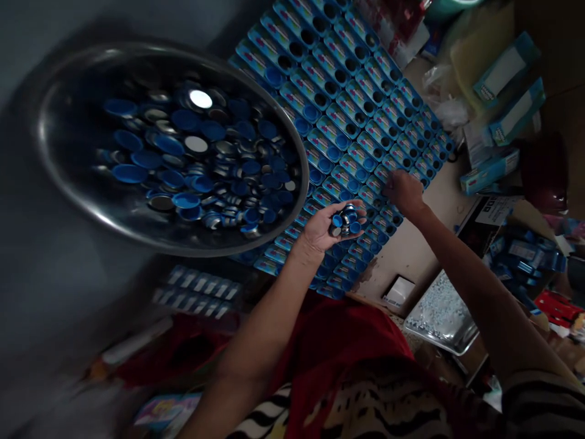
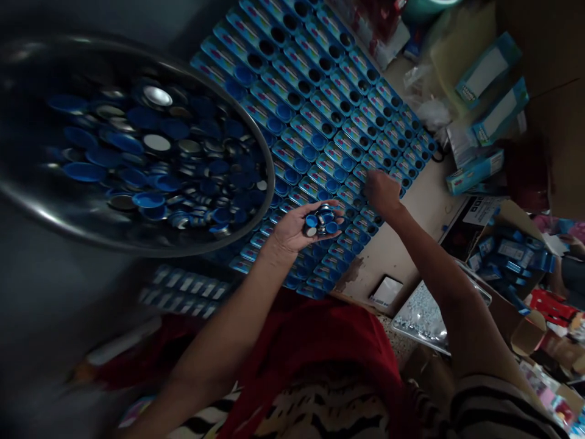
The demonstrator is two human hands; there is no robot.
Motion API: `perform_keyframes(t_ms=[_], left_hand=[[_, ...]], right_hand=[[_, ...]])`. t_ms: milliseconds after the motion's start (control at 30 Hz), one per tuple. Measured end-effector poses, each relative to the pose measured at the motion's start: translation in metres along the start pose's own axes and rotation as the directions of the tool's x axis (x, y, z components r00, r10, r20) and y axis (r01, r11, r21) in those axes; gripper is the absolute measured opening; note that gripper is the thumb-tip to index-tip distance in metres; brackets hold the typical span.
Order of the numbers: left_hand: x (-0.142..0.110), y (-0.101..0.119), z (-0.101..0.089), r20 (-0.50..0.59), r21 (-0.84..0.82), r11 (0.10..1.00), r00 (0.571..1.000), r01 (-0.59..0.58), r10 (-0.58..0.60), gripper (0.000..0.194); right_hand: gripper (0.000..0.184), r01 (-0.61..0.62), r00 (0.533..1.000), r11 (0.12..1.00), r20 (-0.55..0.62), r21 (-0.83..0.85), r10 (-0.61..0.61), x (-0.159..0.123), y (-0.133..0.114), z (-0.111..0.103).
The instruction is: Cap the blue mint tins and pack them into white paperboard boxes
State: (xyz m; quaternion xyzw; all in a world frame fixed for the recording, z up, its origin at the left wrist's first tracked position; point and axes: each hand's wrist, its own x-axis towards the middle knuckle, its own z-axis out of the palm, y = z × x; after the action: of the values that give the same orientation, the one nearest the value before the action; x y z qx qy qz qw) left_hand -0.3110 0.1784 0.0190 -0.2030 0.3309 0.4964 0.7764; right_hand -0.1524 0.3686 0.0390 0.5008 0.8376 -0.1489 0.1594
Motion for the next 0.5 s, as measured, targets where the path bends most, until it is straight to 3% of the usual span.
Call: perform_keyframes(t_ms=[167,300,433,500], left_hand=[[0.002,0.003,-0.002,0.088,-0.063,0.998,0.996,0.021,-0.016,0.049],[-0.004,-0.004,0.004,0.064,-0.062,0.998,0.998,0.020,-0.016,0.050],[-0.001,-0.017,0.007,-0.008,-0.079,0.997,1.000,0.010,-0.011,0.041],[0.005,-0.026,0.008,-0.079,-0.100,0.995,0.997,0.017,-0.025,0.027]], right_hand=[[0.019,-0.025,0.999,1.000,0.043,-0.018,0.026,0.013,-0.001,-0.007],[0.014,0.001,1.000,1.000,0.007,0.018,-0.001,-0.009,-0.011,-0.016],[0.015,0.241,0.969,0.941,-0.104,0.236,-0.223,-0.056,-0.029,-0.013],[0.020,0.323,0.947,0.900,-0.090,0.293,-0.310,-0.077,-0.034,-0.004]])
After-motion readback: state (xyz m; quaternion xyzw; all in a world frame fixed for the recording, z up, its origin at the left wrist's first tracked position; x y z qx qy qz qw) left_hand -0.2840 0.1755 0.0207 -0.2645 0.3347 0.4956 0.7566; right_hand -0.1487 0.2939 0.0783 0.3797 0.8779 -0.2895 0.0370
